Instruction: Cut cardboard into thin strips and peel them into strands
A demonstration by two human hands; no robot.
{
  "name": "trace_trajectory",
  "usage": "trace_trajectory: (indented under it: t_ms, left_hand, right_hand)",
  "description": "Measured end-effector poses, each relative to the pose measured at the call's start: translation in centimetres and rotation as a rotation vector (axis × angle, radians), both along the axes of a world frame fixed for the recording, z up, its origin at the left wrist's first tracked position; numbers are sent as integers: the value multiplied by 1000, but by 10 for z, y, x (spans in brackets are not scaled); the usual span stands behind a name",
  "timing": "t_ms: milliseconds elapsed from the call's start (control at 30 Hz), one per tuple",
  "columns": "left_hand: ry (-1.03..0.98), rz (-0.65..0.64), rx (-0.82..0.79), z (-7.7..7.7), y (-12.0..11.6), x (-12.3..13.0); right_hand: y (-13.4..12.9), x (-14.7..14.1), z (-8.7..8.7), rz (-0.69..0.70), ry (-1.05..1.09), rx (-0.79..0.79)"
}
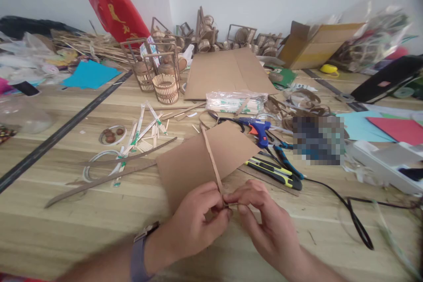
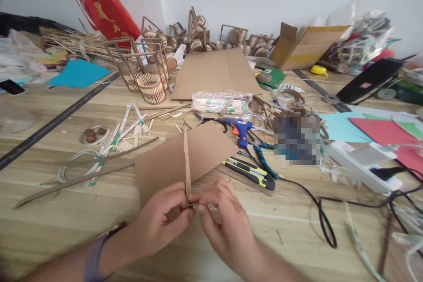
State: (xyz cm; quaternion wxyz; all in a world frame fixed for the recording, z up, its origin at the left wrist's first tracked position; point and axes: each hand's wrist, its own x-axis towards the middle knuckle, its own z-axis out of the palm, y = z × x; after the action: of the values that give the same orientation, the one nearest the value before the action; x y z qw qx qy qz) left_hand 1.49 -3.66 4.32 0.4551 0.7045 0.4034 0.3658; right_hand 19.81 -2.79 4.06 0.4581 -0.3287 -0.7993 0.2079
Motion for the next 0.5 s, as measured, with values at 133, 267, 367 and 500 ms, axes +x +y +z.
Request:
trace_trajectory:
  t_ms: [133,267,367,500]
  left_hand:
    - [-15,-61,58,2,0,1]
    - [-32,-128,119,3,0,1]
    - [-3,-115,117,1,1,-1]
    - [21,-25,-10,-4,1,-1]
  right_hand:
    - [0,1,1,-20,25,-29]
    - [0,1,0,-45,112,-154]
    - [-1,1,-3,-45,146,-189]
    - [0,0,-4,-7,109,-95]
